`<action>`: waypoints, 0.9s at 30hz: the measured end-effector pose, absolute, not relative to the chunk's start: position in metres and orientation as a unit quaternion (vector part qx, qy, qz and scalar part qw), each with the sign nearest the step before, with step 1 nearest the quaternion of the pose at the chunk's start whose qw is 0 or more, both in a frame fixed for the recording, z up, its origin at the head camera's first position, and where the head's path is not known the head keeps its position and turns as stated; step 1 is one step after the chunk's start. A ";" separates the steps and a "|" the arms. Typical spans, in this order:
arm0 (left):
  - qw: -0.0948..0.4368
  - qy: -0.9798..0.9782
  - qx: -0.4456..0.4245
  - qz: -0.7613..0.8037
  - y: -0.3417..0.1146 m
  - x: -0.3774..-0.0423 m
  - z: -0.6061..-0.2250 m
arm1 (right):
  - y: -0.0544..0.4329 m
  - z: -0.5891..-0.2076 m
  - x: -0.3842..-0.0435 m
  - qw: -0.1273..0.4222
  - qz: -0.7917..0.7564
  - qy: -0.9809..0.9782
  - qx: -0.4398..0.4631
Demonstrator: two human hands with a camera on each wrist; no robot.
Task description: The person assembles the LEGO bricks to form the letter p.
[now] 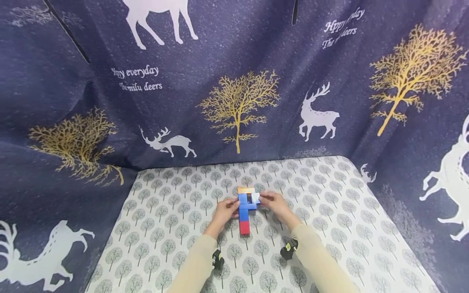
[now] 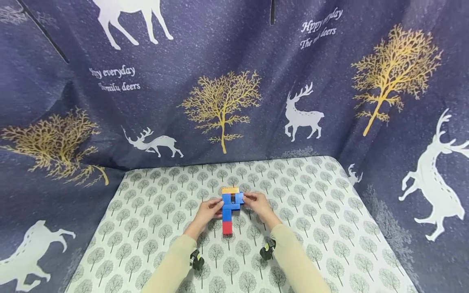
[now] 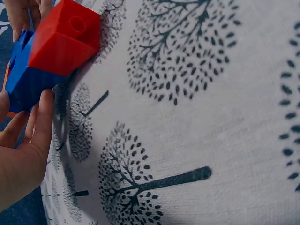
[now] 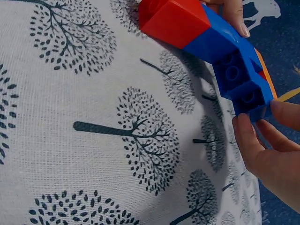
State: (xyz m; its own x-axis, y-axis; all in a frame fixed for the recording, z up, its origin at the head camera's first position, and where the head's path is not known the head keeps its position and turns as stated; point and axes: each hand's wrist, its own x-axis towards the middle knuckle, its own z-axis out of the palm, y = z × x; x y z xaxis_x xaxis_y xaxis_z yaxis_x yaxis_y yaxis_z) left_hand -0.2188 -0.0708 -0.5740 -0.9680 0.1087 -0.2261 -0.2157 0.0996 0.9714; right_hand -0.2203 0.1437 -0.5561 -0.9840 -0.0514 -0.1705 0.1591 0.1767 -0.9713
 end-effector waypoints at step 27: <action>0.115 0.752 -0.057 0.647 -0.063 -0.216 -0.582 | 0.140 -0.566 -0.222 0.084 -0.622 0.775 0.076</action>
State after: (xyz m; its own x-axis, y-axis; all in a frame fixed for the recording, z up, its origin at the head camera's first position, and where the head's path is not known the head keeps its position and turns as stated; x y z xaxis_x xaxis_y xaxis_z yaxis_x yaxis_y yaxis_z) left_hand -0.2164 -0.0632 -0.5816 -0.9672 0.0619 -0.2464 -0.2343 0.1571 0.9594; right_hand -0.2219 0.1402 -0.5656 -0.9744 0.0134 -0.2246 0.2221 0.2156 -0.9509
